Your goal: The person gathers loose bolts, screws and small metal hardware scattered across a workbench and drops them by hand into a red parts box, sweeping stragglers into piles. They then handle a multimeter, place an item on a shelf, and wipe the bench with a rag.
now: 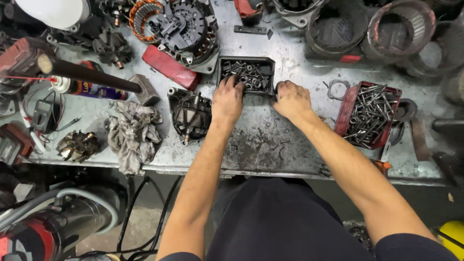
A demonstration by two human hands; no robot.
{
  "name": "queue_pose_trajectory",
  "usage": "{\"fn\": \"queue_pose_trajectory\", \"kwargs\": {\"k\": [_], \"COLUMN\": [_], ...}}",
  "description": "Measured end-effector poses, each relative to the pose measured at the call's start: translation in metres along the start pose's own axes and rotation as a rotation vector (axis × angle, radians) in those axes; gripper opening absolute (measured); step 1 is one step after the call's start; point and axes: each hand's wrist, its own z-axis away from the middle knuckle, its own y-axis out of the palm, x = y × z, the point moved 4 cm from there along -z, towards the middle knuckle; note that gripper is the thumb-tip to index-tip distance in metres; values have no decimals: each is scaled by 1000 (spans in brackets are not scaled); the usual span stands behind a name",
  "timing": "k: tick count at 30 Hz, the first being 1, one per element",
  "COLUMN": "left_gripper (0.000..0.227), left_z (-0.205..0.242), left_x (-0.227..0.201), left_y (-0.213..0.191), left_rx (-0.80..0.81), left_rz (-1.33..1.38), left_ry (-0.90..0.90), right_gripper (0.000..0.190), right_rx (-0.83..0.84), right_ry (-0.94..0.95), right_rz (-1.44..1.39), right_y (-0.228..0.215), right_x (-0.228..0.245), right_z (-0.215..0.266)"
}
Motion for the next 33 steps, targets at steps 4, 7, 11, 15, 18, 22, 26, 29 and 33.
{"fn": "queue_pose_trajectory", "kwargs": {"k": [4, 7, 11, 15, 18, 22, 26, 29, 33], "left_gripper": [36, 34, 40, 40, 27, 29, 30, 29, 34], "left_z": [32, 73, 117, 126, 126, 130, 120, 118, 115], "left_x": [-13, -26, -33, -40, -39, -36, -46, -44, -46], "left_y": [9, 31, 37, 34, 48, 90, 76, 70, 55], "left_rx": [-109, -155, 11, 213, 316, 404, 435, 437, 420], "left_rz": [131, 243, 294, 278, 273, 221, 210, 206, 233], "left_ry": [-16, 4, -8, -143, -217, -213, -215, -243, -187], "right_gripper": [41, 43, 50, 34, 29, 30, 37, 37, 33], "right_rx": [-121, -176, -91, -170, -220, -163, -141, -138, -139], "right_ry": [-21, -54, -135, -250, -335, -259, -181, -166, -143], "right_rz": [159, 278, 262, 393, 529, 541, 472, 441, 428], "right_y": [15, 11, -39, -19, -9, -5, 13, -7, -33], "right_x": [-11, -27, -8, -18, -25, -24, -35, -26, -25], "right_z": [-3, 2, 11, -1, -14, -12, -10, -2, 1]}}
